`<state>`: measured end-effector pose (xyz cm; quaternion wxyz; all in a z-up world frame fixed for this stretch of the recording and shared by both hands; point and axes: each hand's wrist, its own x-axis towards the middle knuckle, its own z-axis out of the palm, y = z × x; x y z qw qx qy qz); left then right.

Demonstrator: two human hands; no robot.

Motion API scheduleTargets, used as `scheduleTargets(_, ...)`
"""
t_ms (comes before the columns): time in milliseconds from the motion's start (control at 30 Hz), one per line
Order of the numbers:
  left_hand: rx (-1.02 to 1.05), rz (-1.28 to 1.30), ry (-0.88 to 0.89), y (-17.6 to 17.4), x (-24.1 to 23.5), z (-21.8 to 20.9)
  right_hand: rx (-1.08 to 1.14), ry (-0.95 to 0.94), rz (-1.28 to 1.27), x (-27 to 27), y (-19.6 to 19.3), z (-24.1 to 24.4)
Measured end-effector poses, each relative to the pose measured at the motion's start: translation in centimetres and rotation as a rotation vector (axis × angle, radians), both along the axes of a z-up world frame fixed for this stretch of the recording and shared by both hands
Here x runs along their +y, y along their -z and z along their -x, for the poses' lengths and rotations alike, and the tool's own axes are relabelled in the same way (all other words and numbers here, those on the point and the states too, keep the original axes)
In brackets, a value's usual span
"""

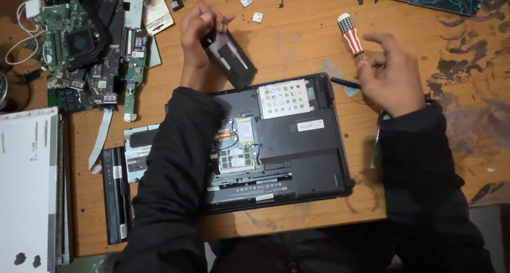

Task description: The person removes the laptop battery, opens the laptop, and then uses a screwdriver to remove screws from the back cover. They remove the hard drive and clean it with a toothbrush.

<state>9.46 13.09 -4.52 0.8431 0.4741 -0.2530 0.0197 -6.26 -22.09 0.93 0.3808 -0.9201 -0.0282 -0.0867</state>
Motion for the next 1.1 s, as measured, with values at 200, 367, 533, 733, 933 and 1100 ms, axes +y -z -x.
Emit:
scheduleTargets(200, -0.261, -0.67, -0.631, 0.0, -0.1, 0.4, 0.121, 0.084, 0.302, -1.3, -0.5, -0.1)
scheduleTargets(367, -0.481, -0.765, -0.782, -1.8, -0.8, 1.3, 0.296, 0.163, 0.368, -5.0, -1.1, 0.1)
scheduleTargets(533, -0.496, -0.709, -0.755, -5.2, 0.1, 3.2, 0.041, 0.102, 0.357, -8.7, -0.6, 1.7)
scheduleTargets(733, -0.483, -0.951, -0.563, -9.7, 5.8, 13.6, -0.005, 0.148, 0.349, -11.7, 1.4, 4.7)
scheduleTargets(933, -0.258, -1.051, -0.601, -9.5, 10.7, 23.7, 0.073, 0.085, 0.554, -11.9, 2.2, 7.0)
scheduleTargets(1100, -0.142, -0.859, -0.679, -7.7, 12.1, 24.3, -0.062, 0.051, 0.69, -6.3, 0.8, 6.0)
